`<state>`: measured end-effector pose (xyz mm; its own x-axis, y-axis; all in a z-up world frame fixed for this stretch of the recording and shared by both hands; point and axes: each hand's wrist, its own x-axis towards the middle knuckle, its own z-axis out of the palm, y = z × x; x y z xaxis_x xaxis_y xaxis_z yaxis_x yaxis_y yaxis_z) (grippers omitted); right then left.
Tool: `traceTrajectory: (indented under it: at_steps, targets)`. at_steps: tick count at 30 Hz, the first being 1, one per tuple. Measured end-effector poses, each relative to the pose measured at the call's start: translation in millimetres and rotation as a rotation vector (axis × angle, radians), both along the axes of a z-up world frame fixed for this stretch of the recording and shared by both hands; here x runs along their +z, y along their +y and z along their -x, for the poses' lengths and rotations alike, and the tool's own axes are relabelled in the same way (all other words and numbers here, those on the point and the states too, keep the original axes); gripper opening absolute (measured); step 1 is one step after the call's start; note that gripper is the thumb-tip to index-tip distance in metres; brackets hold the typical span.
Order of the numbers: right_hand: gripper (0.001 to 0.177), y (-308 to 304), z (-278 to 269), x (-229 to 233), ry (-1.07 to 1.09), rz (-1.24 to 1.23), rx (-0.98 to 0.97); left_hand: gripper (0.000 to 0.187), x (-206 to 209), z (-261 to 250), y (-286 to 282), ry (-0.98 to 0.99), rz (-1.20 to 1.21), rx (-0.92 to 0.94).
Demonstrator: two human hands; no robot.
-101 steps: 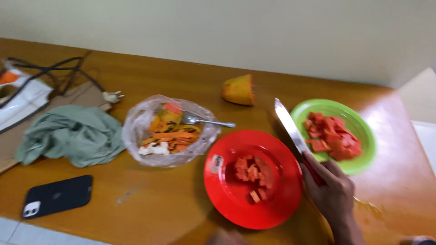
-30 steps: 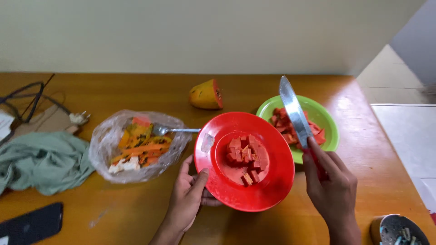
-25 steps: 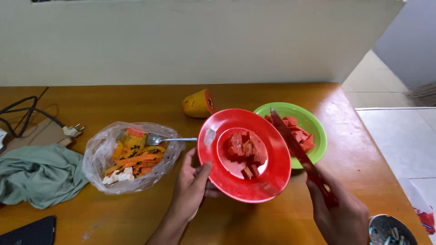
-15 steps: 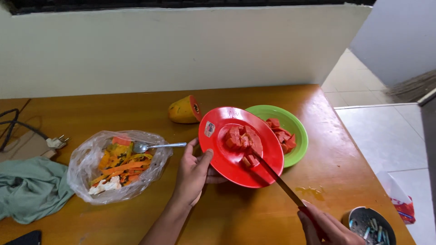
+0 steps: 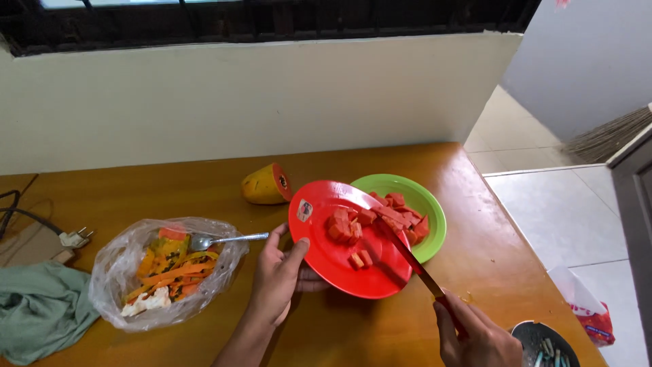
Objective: Cutting a papaya into cubes, peeling the skin, and scooping seeds using a knife and spoon.
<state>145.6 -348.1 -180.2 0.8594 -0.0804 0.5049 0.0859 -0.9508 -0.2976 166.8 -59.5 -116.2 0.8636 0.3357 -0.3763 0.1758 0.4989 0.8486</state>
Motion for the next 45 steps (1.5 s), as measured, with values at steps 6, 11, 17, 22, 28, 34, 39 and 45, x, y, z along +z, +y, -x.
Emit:
traceTrajectory:
  at_steps: [6, 11, 17, 22, 28, 34, 39, 45]
  targets:
    - [0.015, 9, -9, 15, 0.073, 0.050, 0.113, 0.056, 5, 8, -2, 0.038, -0.005, -0.026]
    - [0.023, 10, -15, 22, 0.201, 0.011, 0.018, 0.050, -2, 10, 5, 0.028, -0.016, -0.010]
    - [0.018, 17, -20, 29, 0.150, -0.031, 0.133, 0.055, 9, 15, 10, 0.007, 0.000, -0.012]
    - [0.023, 11, -31, 26, 0.319, -0.048, -0.001, 0.051, 10, 20, 13, 0.046, 0.022, 0.024]
    - [0.019, 10, -24, 25, 0.295, -0.095, 0.012, 0.051, 7, 22, 24, 0.001, 0.009, 0.040]
    - [0.019, 7, -19, 25, 0.396, -0.150, -0.062, 0.051, 11, 23, 20, 0.008, 0.014, 0.047]
    - [0.017, 11, -25, 51, 0.437, -0.029, 0.004, 0.054, 23, 25, 19, 0.013, -0.031, 0.030]
    - [0.029, 21, -8, 53, 0.175, -0.229, 0.158, 0.056, 12, 18, 15, -0.031, -0.011, 0.025]
